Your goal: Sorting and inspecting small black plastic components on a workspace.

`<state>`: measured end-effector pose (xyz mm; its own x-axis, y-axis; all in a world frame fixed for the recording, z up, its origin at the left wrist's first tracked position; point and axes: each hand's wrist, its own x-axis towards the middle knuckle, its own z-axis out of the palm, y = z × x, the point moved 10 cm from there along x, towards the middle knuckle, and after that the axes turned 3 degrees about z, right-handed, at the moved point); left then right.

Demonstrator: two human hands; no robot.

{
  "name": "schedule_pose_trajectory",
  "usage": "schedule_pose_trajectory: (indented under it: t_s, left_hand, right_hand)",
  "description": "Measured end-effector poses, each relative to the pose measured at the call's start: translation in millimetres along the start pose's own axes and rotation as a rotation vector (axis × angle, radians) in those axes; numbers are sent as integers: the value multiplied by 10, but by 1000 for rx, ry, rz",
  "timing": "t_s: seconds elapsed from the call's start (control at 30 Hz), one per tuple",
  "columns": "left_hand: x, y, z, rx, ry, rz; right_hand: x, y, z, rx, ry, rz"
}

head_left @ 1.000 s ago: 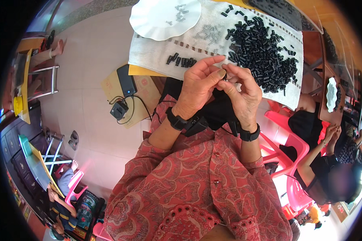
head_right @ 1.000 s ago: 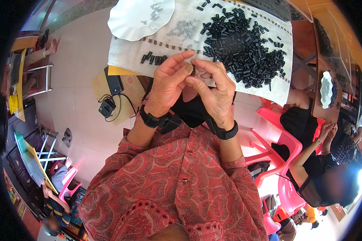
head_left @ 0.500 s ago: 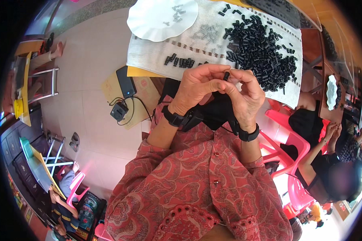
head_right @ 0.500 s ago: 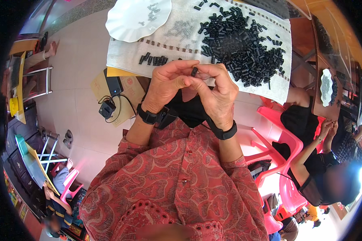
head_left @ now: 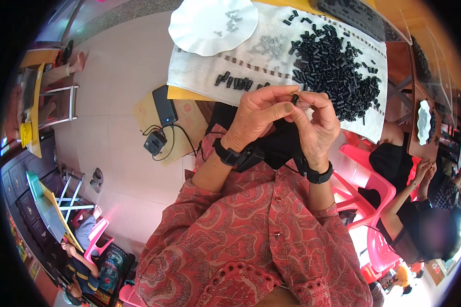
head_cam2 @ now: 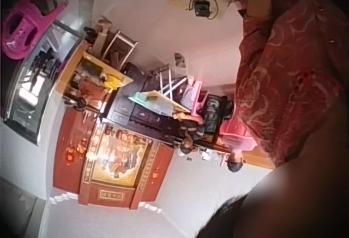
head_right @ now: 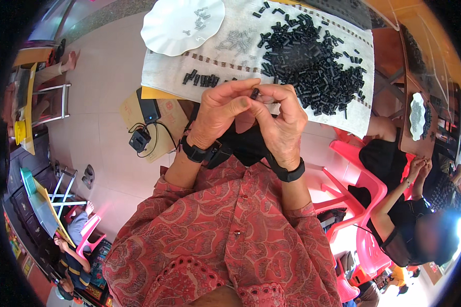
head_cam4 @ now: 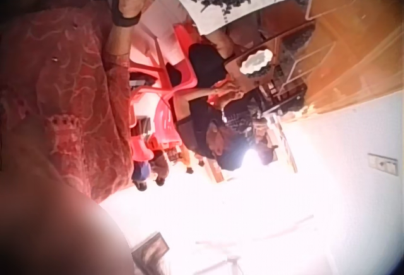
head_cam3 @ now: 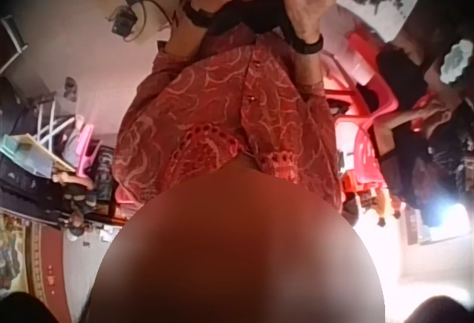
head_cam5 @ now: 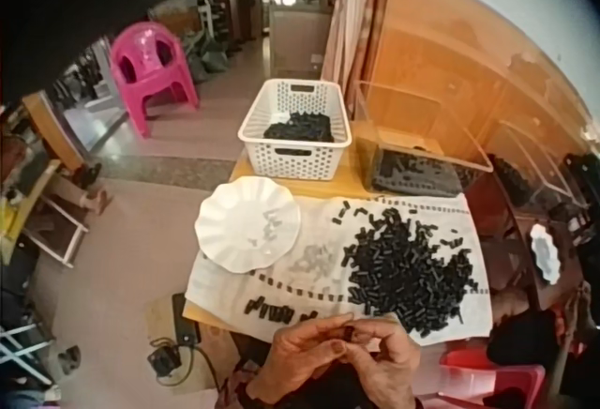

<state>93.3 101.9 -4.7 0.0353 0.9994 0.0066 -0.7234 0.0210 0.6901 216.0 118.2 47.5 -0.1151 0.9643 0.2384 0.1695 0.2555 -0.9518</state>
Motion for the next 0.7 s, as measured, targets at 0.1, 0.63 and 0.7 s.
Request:
schedule_pose_trajectory:
  t_s: [0.1, 0.63, 0.7]
  left_hand:
    - [-2, -15, -31, -2, 70, -36]
    - [-37, 29, -311, 223, 255, -94]
    - [-25, 88, -364, 219, 283, -78]
  right_hand:
    - [32, -59, 36, -66, -17, -38]
    - [40, 61, -42, -89, -41, 22]
    - [40, 151, -163, -56, 13, 46]
